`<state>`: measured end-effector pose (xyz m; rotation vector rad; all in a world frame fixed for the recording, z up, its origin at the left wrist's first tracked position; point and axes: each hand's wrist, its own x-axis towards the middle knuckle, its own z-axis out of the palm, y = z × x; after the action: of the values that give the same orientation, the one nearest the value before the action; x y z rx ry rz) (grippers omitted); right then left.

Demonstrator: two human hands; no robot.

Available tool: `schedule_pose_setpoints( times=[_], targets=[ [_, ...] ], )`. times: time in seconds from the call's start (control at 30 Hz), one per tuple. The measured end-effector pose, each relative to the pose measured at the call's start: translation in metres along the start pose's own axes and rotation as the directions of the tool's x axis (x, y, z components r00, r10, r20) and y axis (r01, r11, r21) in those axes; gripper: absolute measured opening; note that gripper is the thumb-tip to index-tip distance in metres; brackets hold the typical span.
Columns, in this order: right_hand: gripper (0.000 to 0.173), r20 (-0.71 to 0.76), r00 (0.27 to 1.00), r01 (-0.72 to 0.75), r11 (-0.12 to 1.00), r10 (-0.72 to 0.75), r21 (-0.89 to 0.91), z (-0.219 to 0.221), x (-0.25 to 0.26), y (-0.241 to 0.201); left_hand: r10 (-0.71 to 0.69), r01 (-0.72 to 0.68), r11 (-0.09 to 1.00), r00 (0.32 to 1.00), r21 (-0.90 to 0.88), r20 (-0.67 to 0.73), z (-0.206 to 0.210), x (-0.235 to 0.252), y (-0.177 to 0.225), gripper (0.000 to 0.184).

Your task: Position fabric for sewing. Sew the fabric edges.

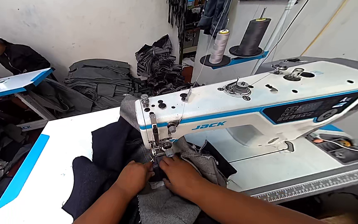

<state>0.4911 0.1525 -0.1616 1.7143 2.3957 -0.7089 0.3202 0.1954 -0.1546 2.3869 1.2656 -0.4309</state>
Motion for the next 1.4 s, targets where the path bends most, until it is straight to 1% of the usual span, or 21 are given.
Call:
schedule_pose_setpoints(
  times=[0.07, 0.13, 0.2, 0.27, 0.33, 0.4, 0.47, 0.57, 0.63, 0.7, 0.73, 0.77, 0.83, 0.93, 1.07, 1.1, 1.17, 1.23, 1.3, 1.33, 1.4],
  targets=[
    [0.037, -0.111, 0.986, 0.125, 0.992, -0.128, -0.032, 0.012, 0.011, 0.004, -0.064, 0.064, 0.998, 0.998, 0.005, 0.015, -0.008, -0.002, 0.002, 0.04],
    [0.038, -0.074, 0.989, 0.126, 0.992, -0.127, -0.019, 0.013, 0.015, 0.003, -0.169, 0.168, 0.985, 0.984, 0.03, 0.058, -0.015, -0.001, 0.011, 0.04],
    [0.041, -0.034, 0.996, 0.082, 0.995, -0.08, 0.06, 0.013, 0.013, 0.002, -0.236, 0.236, 0.972, 0.97, 0.02, 0.05, -0.015, 0.0, 0.023, 0.044],
    [0.044, -0.043, 0.998, 0.059, 0.986, -0.052, 0.155, 0.015, 0.007, 0.005, -0.167, 0.166, 0.985, 0.986, -0.051, -0.005, -0.007, -0.002, 0.035, 0.055],
    [0.044, -0.065, 0.997, 0.047, 0.983, -0.036, 0.179, 0.02, 0.002, 0.006, -0.054, 0.056, 0.98, 0.998, -0.193, 0.019, 0.007, -0.002, 0.038, 0.06],
    [0.05, -0.003, 1.0, 0.01, 0.994, -0.01, 0.107, 0.025, -0.006, 0.002, -0.095, 0.105, 0.954, 0.994, -0.282, 0.048, 0.024, -0.004, 0.033, 0.054],
    [0.056, 0.105, 0.994, -0.036, 0.999, 0.033, 0.024, 0.026, -0.016, -0.004, -0.164, 0.172, 0.953, 0.985, -0.25, 0.054, 0.032, -0.01, 0.035, 0.053],
    [0.064, 0.188, 0.98, -0.063, 0.998, 0.06, 0.01, 0.02, -0.024, -0.004, -0.211, 0.22, 0.96, 0.975, -0.173, 0.069, 0.034, -0.012, 0.042, 0.052],
    [0.061, 0.145, 0.988, -0.052, 0.998, 0.046, 0.039, 0.016, -0.022, -0.001, -0.212, 0.219, 0.962, 0.975, -0.161, 0.062, 0.032, -0.01, 0.042, 0.052],
    [0.05, 0.004, 1.0, -0.026, 0.996, 0.026, 0.081, 0.017, -0.013, 0.004, -0.204, 0.2, 0.962, 0.979, -0.187, 0.001, 0.034, -0.01, 0.039, 0.051],
    [0.049, -0.011, 1.0, -0.024, 0.994, 0.025, 0.102, 0.013, -0.008, 0.005, -0.199, 0.188, 0.961, 0.979, -0.202, -0.037, 0.036, -0.011, 0.036, 0.051],
    [0.055, 0.005, 1.0, -0.028, 0.993, 0.028, 0.112, 0.008, -0.002, 0.007, -0.196, 0.18, 0.961, 0.979, -0.21, -0.057, 0.035, -0.01, 0.034, 0.053],
    [0.065, 0.055, 0.998, -0.028, 0.994, 0.022, 0.105, 0.001, 0.007, 0.011, -0.193, 0.183, 0.966, 0.981, -0.185, -0.037, 0.026, -0.008, 0.033, 0.053],
    [0.067, 0.089, 0.996, -0.027, 0.999, 0.023, 0.042, -0.003, 0.013, 0.01, -0.134, 0.134, 0.99, 0.991, -0.037, 0.009, 0.014, -0.004, 0.031, 0.036],
    [0.07, 0.098, 0.993, -0.051, 0.993, 0.061, -0.105, -0.009, 0.017, -0.007, 0.004, 0.002, 0.999, 0.993, 0.053, -0.119, 0.016, -0.008, 0.025, 0.032],
    [0.067, 0.09, 0.994, -0.052, 0.989, 0.065, -0.137, -0.01, 0.019, -0.011, 0.025, -0.013, 0.998, 0.983, 0.066, -0.183, 0.019, -0.009, 0.023, 0.031],
    [0.05, 0.038, 0.999, 0.007, 0.984, 0.0, -0.178, -0.004, 0.024, -0.012, 0.036, -0.017, 0.998, 0.953, 0.068, -0.301, 0.024, -0.009, 0.02, 0.029],
    [0.039, -0.024, 0.993, 0.105, 0.978, -0.111, -0.18, 0.002, 0.027, -0.004, -0.075, 0.066, 0.997, 0.97, -0.046, -0.23, 0.017, -0.011, 0.025, 0.033],
    [0.034, -0.053, 0.978, 0.189, 0.97, -0.199, -0.155, 0.003, 0.031, 0.009, -0.175, 0.151, 0.975, 0.974, -0.166, -0.145, 0.011, -0.01, 0.033, 0.043],
    [0.032, -0.065, 0.973, 0.213, 0.969, -0.222, -0.128, 0.005, 0.032, 0.014, -0.204, 0.19, 0.966, 0.977, -0.175, -0.065, 0.01, -0.009, 0.037, 0.05],
    [0.033, -0.081, 0.974, 0.204, 0.975, -0.211, -0.088, 0.009, 0.03, 0.015, -0.22, 0.226, 0.967, 0.974, -0.118, 0.059, 0.013, -0.005, 0.042, 0.053]
  ],
)
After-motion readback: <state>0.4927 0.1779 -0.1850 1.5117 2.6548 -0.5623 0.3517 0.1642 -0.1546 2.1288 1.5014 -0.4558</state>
